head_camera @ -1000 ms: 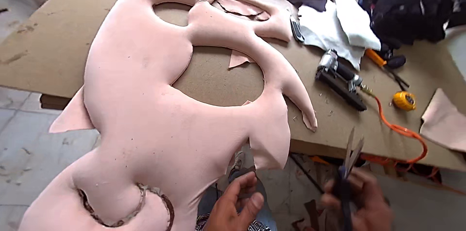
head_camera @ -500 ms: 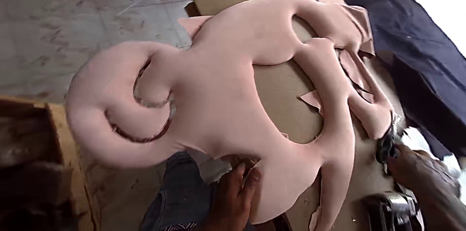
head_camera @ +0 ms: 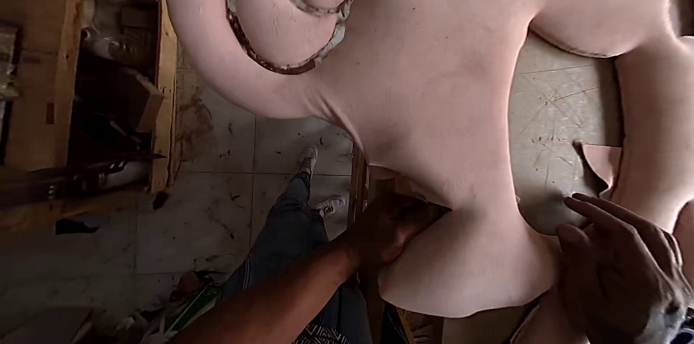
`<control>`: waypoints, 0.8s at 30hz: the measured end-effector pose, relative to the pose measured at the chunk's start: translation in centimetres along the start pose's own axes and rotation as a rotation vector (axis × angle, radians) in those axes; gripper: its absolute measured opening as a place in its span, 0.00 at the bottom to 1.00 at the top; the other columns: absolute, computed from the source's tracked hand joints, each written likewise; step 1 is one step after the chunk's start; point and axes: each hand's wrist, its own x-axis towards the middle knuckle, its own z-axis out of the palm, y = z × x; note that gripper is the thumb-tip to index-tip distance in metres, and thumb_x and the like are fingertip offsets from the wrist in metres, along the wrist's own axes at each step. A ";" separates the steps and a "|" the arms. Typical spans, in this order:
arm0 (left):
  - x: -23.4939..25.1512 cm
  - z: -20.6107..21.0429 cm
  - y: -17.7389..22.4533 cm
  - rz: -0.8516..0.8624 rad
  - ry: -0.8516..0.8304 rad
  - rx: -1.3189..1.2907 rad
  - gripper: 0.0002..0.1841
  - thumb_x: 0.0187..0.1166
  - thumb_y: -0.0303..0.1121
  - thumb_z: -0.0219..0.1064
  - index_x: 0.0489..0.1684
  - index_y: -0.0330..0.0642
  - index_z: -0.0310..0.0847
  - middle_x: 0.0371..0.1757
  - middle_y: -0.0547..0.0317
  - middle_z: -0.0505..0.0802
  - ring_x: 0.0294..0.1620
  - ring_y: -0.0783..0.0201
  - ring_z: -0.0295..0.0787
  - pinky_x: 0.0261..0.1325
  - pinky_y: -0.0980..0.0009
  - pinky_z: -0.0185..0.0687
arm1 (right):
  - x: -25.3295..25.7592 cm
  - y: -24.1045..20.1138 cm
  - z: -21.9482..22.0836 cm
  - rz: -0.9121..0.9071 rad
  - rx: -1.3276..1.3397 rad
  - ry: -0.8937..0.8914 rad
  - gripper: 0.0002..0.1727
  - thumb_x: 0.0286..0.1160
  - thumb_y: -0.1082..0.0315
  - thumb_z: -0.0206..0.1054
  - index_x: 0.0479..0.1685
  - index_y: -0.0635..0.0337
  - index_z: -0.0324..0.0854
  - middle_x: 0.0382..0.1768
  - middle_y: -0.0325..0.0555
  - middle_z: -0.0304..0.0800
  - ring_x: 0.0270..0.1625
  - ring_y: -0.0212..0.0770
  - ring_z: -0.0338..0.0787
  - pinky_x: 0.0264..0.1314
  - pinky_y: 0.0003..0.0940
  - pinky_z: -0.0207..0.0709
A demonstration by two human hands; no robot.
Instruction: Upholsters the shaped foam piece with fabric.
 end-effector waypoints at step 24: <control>0.8 1.2 -1.9 -0.176 -0.014 -0.313 0.21 0.91 0.46 0.56 0.32 0.43 0.88 0.25 0.67 0.86 0.28 0.75 0.83 0.37 0.73 0.82 | 2.8 -11.7 1.2 -0.843 -0.122 -0.468 0.51 0.54 0.18 0.65 0.71 0.48 0.84 0.69 0.43 0.90 0.75 0.46 0.83 0.85 0.48 0.64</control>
